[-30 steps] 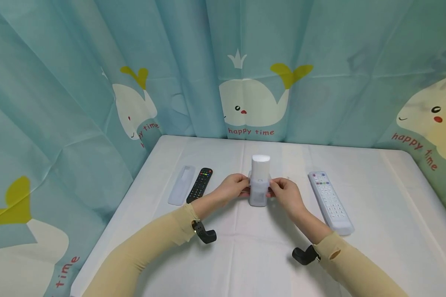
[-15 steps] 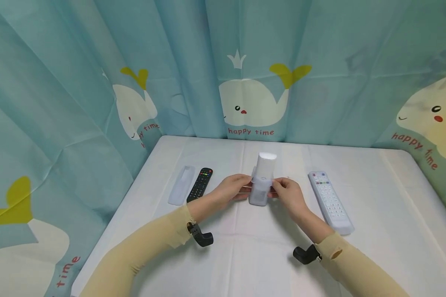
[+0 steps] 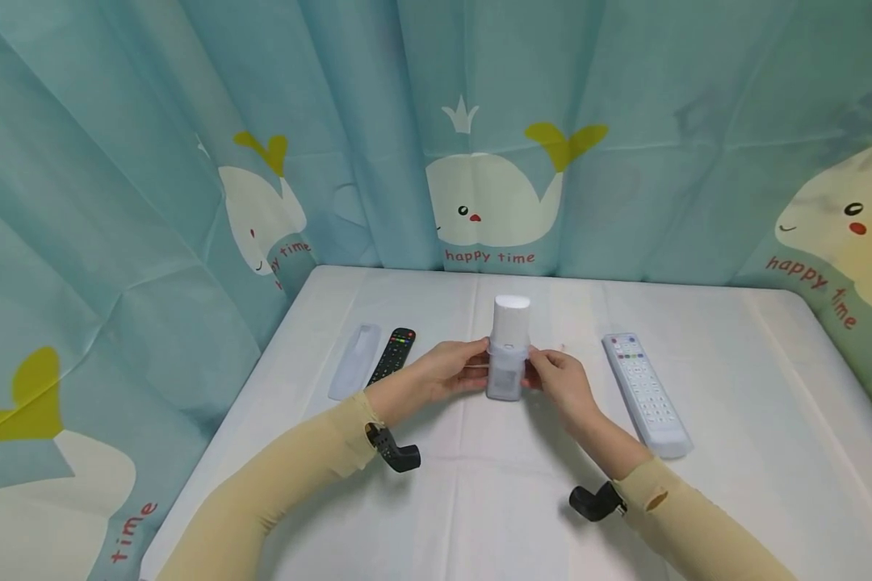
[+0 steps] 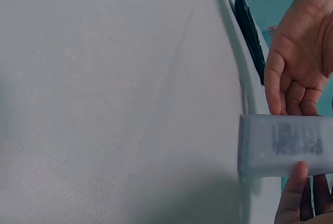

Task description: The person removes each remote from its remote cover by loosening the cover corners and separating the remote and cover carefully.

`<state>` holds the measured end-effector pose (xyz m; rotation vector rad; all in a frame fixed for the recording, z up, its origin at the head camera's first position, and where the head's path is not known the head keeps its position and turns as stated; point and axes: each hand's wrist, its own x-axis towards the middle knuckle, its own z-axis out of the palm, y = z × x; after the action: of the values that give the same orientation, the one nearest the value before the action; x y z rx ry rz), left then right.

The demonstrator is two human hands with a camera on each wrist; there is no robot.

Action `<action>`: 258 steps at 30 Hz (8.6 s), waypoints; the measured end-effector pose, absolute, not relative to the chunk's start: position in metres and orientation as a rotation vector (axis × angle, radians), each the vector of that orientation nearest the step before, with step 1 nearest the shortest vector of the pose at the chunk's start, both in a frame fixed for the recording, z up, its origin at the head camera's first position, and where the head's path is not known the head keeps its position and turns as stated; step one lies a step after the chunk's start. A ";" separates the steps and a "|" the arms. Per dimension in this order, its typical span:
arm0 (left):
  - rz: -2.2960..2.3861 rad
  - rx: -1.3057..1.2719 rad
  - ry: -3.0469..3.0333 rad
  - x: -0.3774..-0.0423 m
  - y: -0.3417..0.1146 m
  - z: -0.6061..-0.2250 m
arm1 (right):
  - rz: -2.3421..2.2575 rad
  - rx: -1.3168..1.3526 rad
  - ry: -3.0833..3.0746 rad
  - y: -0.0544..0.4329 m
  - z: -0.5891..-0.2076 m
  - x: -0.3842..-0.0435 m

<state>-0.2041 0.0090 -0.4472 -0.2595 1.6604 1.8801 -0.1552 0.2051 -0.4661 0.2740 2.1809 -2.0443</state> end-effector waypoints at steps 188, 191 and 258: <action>0.641 1.095 3.098 -0.197 -0.025 -0.465 | -2.204 0.338 1.963 0.213 -0.423 -0.210; 0.653 1.148 3.104 -0.198 -0.024 -0.461 | -2.214 0.332 1.965 0.211 -0.423 -0.210; 1.060 0.760 2.919 -0.195 -0.029 -0.458 | -2.267 0.337 1.910 0.205 -0.414 -0.211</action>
<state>-0.1950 -0.0288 -0.4582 0.7596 2.9190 1.0602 -0.2114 0.2050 -0.4141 0.3372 1.9096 -2.2670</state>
